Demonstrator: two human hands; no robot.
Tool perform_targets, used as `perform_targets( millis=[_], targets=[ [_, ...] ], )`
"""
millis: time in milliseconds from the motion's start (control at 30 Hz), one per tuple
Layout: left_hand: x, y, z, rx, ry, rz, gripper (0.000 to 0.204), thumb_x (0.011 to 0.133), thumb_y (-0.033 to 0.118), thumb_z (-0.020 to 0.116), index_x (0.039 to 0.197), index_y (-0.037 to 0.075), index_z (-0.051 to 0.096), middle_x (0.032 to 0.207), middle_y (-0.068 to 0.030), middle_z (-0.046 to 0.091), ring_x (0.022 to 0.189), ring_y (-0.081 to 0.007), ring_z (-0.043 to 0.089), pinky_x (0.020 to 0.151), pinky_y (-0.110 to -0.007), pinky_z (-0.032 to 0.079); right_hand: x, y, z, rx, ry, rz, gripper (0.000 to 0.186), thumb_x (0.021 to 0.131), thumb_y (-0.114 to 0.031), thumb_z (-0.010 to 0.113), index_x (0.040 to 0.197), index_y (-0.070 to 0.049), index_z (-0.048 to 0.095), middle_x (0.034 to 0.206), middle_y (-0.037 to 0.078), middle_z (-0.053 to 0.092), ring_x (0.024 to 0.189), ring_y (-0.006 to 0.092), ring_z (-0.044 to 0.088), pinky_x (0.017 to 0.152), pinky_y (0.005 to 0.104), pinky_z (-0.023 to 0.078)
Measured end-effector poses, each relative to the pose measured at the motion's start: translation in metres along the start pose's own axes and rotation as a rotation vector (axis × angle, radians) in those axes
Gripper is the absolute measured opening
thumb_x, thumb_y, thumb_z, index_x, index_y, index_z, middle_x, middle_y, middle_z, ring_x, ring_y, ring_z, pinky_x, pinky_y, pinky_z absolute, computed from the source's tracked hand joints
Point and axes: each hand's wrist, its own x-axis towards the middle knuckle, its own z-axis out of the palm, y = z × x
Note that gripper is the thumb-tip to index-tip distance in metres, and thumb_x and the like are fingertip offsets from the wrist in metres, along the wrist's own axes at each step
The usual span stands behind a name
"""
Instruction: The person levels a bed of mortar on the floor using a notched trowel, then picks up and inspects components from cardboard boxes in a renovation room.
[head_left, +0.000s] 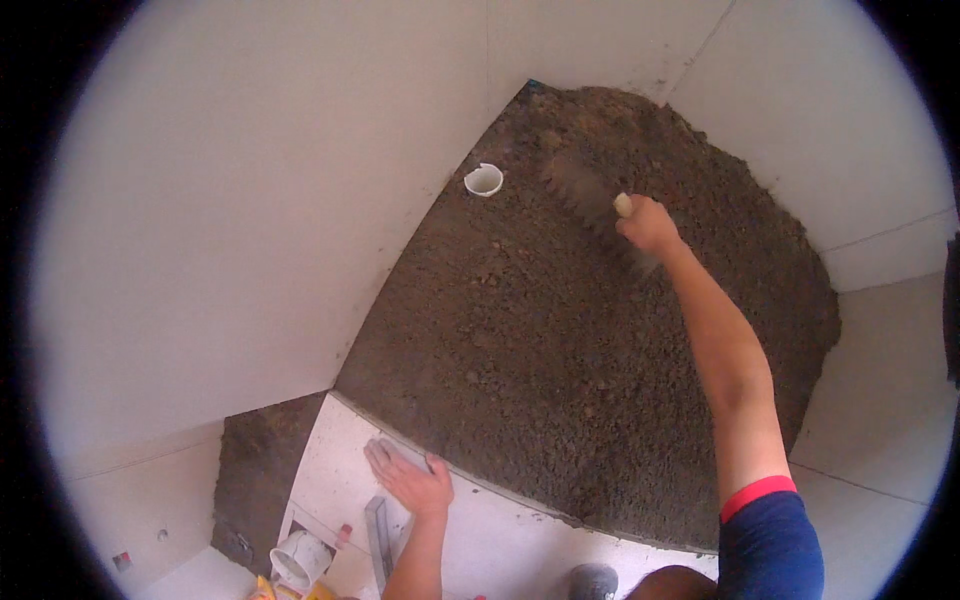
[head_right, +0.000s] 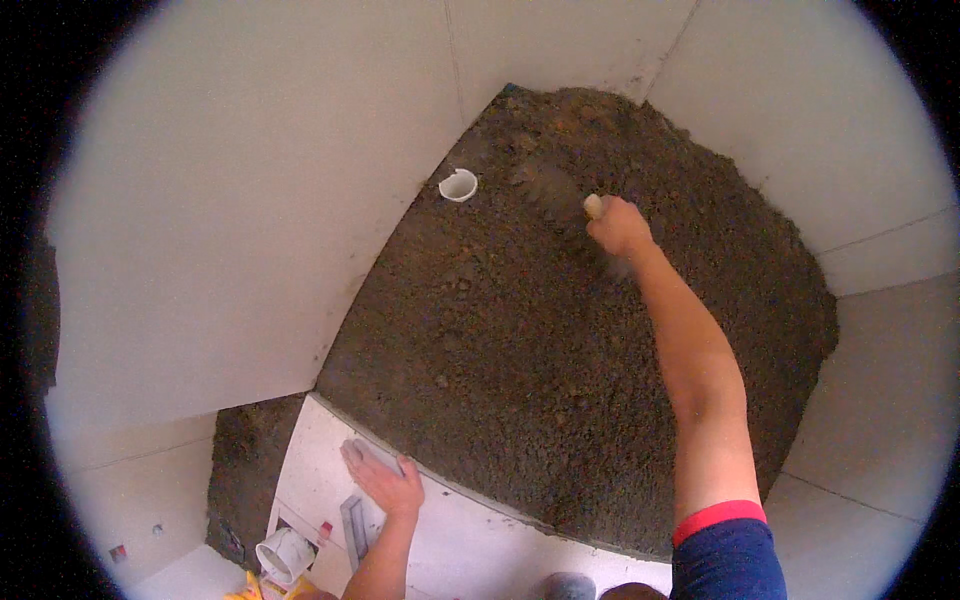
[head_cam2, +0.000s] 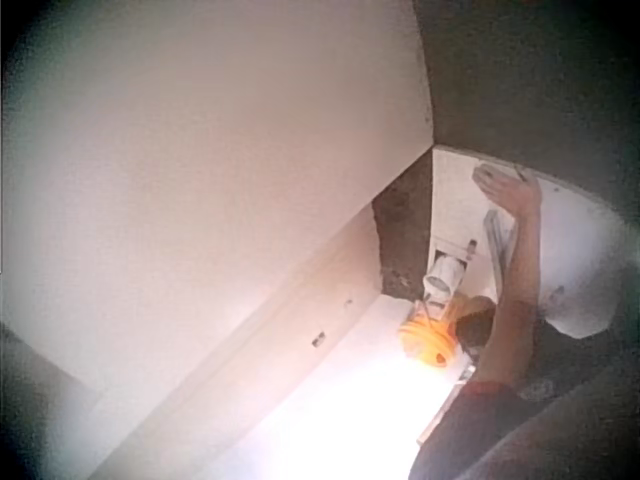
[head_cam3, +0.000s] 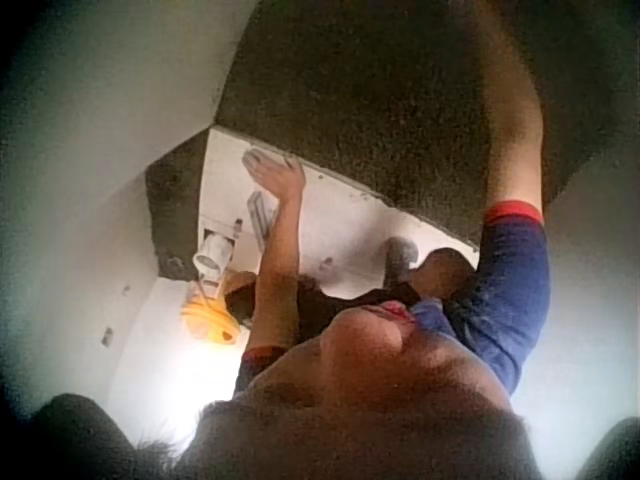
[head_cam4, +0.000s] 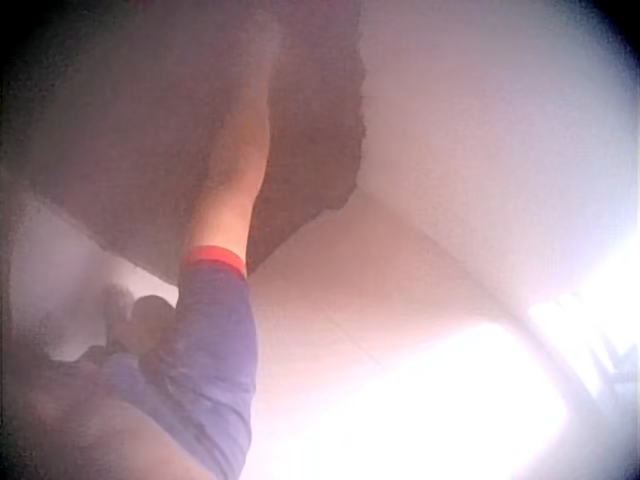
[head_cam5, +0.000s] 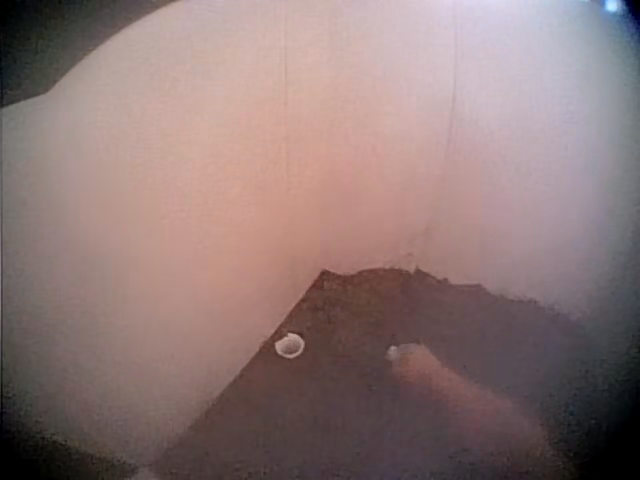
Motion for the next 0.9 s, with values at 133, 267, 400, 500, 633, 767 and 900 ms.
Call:
perform_targets(
  millis=[133,267,400,500,633,767,900],
  targets=[
    [0.001,0.007,-0.007,0.01,-0.048,-0.048,0.083,0.081,0.027,0.059,0.144,-0.016,0.028,0.152,-0.0348,0.026,0.145,-0.049,0.019,0.12,-0.056,0.015,-0.035,-0.016,0.022,-0.114,0.008,-0.203,0.039,0.077,-0.023,0.068,0.111,-0.005,0.065,0.105,0.021,0.07,0.098,0.0406,0.067,0.086,0.0485,0.054],
    [0.004,0.008,-0.009,0.031,-0.043,-0.027,0.084,0.08,0.028,0.06,0.143,-0.018,0.028,0.151,-0.0351,0.026,0.145,-0.0485,0.019,0.12,-0.056,0.015,-0.077,-0.061,0.043,-0.067,-0.054,-0.207,0.035,0.078,-0.023,0.068,0.108,-0.005,0.066,0.103,0.019,0.071,0.099,0.0396,0.067,0.086,0.0485,0.055],
    [0.002,0.009,-0.008,0.051,-0.041,-0.023,0.084,0.081,0.029,0.059,0.143,-0.018,0.028,0.151,-0.035,0.026,0.145,-0.0482,0.018,0.12,-0.056,0.015,-0.095,-0.104,0.067,-0.082,-0.133,-0.223,0.033,0.079,-0.022,0.068,0.108,-0.006,0.066,0.102,0.018,0.071,0.097,0.0384,0.068,0.084,0.0492,0.055],
    [0.002,0.009,-0.008,0.025,-0.017,0.01,0.084,0.081,0.03,0.059,0.142,-0.019,0.028,0.151,-0.0348,0.026,0.145,-0.048,0.018,0.12,-0.055,0.015,-0.112,-0.122,0.078,-0.049,-0.145,-0.277,0.031,0.079,-0.02,0.067,0.107,-0.006,0.067,0.101,0.018,0.072,0.096,0.038,0.069,0.083,0.0499,0.055],
    [0.0,0.005,-0.006,0.031,-0.022,-0.016,0.084,0.082,0.031,0.059,0.142,-0.019,0.028,0.151,-0.0346,0.026,0.145,-0.0478,0.018,0.12,-0.055,0.015,-0.15,-0.152,0.079,-0.135,-0.348,-0.324,0.029,0.079,-0.019,0.065,0.105,-0.006,0.066,0.099,0.017,0.072,0.096,0.0374,0.069,0.082,0.0503,0.055],
    [0.003,0.006,-0.014,0.031,-0.067,-0.048,0.084,0.082,0.032,0.059,0.142,-0.019,0.028,0.151,-0.0342,0.027,0.145,-0.0476,0.019,0.12,-0.055,0.015,-0.175,-0.15,0.071,-0.181,-0.427,-0.442,0.029,0.079,-0.02,0.063,0.105,-0.007,0.066,0.098,0.017,0.072,0.095,0.0375,0.069,0.081,0.0498,0.056],
    [0.003,0.007,-0.015,0.012,-0.019,-0.005,0.083,0.082,0.031,0.059,0.141,-0.019,0.029,0.15,-0.0336,0.028,0.145,-0.0469,0.019,0.12,-0.054,0.015,-0.148,-0.118,0.056,-0.062,-0.187,-0.264,0.034,0.075,-0.021,0.066,0.106,-0.007,0.066,0.101,0.019,0.07,0.096,0.0399,0.067,0.082,0.0496,0.054]
  ],
)
